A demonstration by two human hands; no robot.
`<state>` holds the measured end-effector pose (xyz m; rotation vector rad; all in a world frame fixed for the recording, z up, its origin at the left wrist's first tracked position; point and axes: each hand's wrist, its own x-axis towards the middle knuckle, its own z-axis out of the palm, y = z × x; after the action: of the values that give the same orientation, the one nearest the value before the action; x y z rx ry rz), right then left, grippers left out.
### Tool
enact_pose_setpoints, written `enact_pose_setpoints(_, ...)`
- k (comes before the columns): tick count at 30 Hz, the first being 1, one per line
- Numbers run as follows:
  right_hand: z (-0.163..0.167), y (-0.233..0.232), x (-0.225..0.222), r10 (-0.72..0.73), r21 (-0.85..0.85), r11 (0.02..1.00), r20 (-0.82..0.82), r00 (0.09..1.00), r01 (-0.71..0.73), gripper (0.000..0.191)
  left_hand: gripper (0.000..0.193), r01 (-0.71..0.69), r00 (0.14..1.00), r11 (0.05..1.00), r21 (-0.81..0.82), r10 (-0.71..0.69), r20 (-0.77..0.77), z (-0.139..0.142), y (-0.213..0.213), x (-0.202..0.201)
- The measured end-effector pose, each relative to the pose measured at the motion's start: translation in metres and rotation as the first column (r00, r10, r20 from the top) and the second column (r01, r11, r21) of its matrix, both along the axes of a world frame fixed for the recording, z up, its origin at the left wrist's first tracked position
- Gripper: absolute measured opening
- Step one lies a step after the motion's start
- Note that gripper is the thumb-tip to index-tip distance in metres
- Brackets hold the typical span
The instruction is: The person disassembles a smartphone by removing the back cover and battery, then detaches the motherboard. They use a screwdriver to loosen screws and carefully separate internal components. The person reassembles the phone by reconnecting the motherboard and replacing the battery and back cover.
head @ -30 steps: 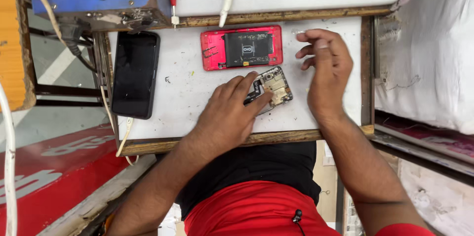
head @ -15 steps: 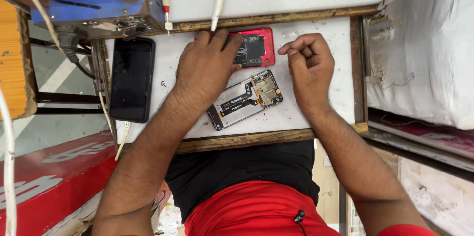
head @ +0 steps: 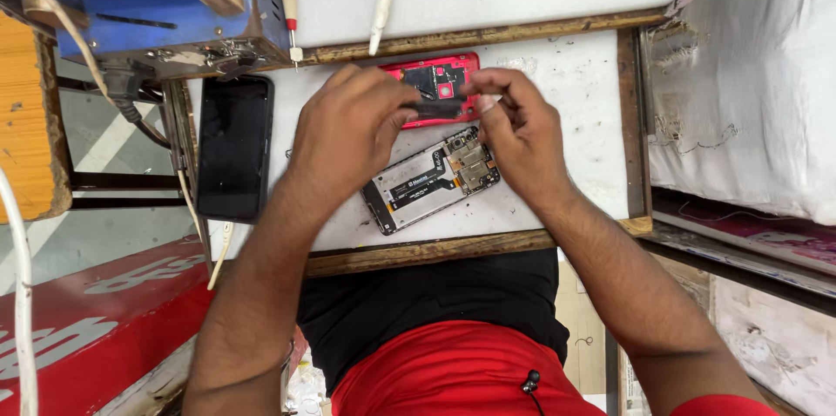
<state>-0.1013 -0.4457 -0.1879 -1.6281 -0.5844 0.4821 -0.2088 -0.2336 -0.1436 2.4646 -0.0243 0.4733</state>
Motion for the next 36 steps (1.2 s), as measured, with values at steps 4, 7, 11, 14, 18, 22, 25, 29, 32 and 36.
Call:
enact_pose_setpoints(4,-0.001,-0.001,0.003,0.116,0.091,0.992,-0.431,0.895,-0.085,0.034,0.023,0.075,0.926,0.986,0.149,-0.124,0.356,0.004,-0.004,-0.011)
enact_pose_setpoints(7,-0.002,-0.005,0.005,0.199,0.242,0.968,-0.570,0.798,-0.068,0.040,0.024,0.072,0.887,0.964,0.257,-0.180,0.425,0.004,-0.002,-0.016)
enact_pose_setpoints(11,-0.003,-0.001,0.008,0.230,0.332,0.942,-0.539,0.811,-0.046,0.045,0.043,-0.027,0.928,0.996,0.085,-0.007,0.372,-0.002,0.000,-0.014)
enact_pose_setpoints(14,-0.003,0.004,0.007,0.206,0.303,0.952,-0.523,0.827,-0.045,0.048,0.066,-0.034,0.978,0.945,-0.326,0.099,0.185,-0.011,0.005,-0.015)
enact_pose_setpoints(18,-0.005,0.010,0.006,0.168,0.309,0.951,-0.492,0.854,-0.009,0.044,0.064,0.026,1.000,0.700,-0.714,-0.019,0.018,-0.030,0.014,-0.019)
enact_pose_setpoints(22,-0.012,0.013,0.003,0.173,0.241,0.967,-0.390,0.904,-0.081,0.035,0.033,-0.141,0.978,0.600,-0.787,-0.042,-0.207,-0.049,0.011,-0.017)
enact_pose_setpoints(25,-0.019,0.014,0.004,0.215,0.245,0.959,-0.300,0.929,-0.143,0.023,0.026,-0.147,0.989,0.471,-0.870,0.076,-0.126,-0.055,0.013,-0.016)
enact_pose_setpoints(29,-0.025,0.010,0.008,0.108,0.279,0.960,-0.338,0.935,-0.009,0.013,0.019,-0.110,0.968,0.323,-0.940,0.251,-0.027,-0.054,0.027,-0.016)
enact_pose_setpoints(32,-0.027,0.007,0.004,0.072,0.097,0.994,-0.294,0.953,-0.045,0.024,0.023,-0.154,0.978,0.461,-0.874,0.197,-0.068,-0.053,0.027,-0.018)
enact_pose_setpoints(36,-0.027,0.009,-0.003,0.301,0.047,0.954,-0.181,0.936,-0.297,0.010,0.023,-0.134,0.991,0.719,-0.682,0.116,-0.073,-0.053,0.011,-0.018)
